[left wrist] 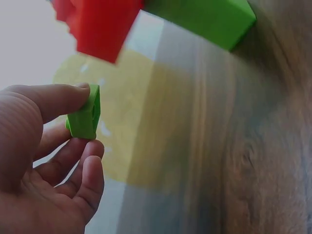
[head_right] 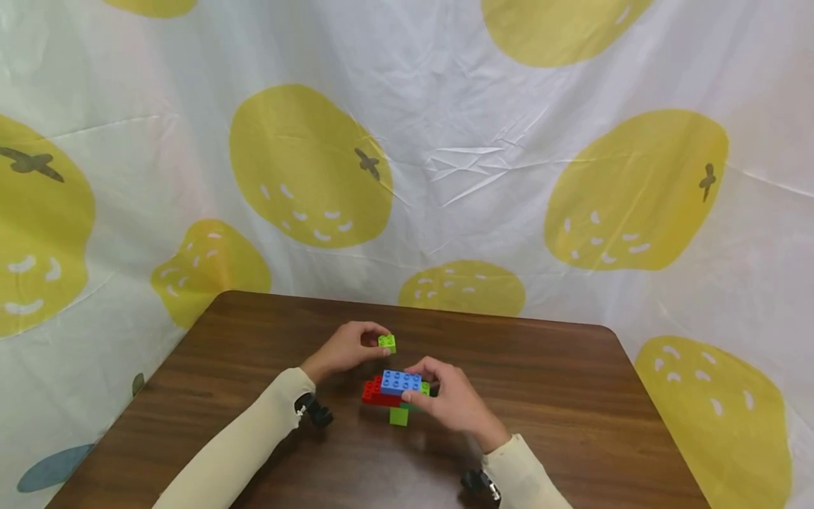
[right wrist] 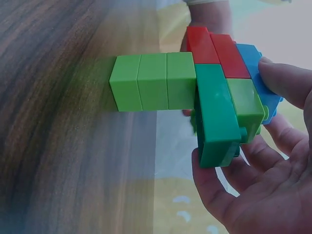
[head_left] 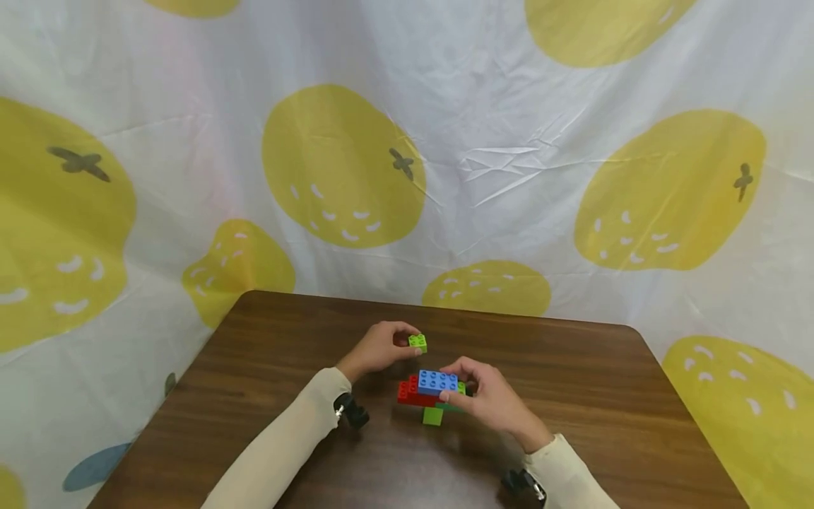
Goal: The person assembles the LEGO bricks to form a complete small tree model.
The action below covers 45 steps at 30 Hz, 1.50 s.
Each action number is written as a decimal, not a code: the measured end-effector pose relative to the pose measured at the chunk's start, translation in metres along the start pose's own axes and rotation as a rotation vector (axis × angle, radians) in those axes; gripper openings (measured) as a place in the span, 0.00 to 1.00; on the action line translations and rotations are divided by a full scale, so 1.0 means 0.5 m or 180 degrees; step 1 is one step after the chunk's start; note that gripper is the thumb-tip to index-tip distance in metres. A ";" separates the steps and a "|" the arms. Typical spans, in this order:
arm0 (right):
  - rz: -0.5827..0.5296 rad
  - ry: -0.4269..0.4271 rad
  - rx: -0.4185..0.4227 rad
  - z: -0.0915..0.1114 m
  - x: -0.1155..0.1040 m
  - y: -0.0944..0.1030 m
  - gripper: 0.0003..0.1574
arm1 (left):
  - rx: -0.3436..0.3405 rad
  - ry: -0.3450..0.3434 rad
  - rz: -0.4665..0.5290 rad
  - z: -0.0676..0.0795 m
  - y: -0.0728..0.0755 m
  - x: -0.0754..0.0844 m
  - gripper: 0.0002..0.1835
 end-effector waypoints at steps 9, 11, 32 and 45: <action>-0.0004 0.0000 -0.0072 -0.007 -0.001 0.001 0.18 | -0.0091 -0.0354 0.0241 0.060 0.023 0.073 0.22; -0.0008 0.0024 -0.0078 -0.009 -0.002 0.003 0.18 | -0.0128 -0.0456 0.0315 0.072 0.024 0.091 0.22; 0.0000 -0.0015 -0.0069 -0.004 0.000 0.000 0.16 | -0.0234 -0.1040 0.0027 0.124 -0.014 0.170 0.20; -0.0037 -0.0098 -0.0089 0.002 0.006 -0.005 0.16 | -0.0102 -0.1086 0.0005 0.133 -0.024 0.156 0.20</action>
Point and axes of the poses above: each hand's wrist, its own z-axis away from the middle knuckle, its own y-axis out of the back of the hand, x = y × z, the point moved 3 cm from there along -z, towards the middle knuckle, and after that the axes turned 1 degree about -z, right-handed, at the moved point
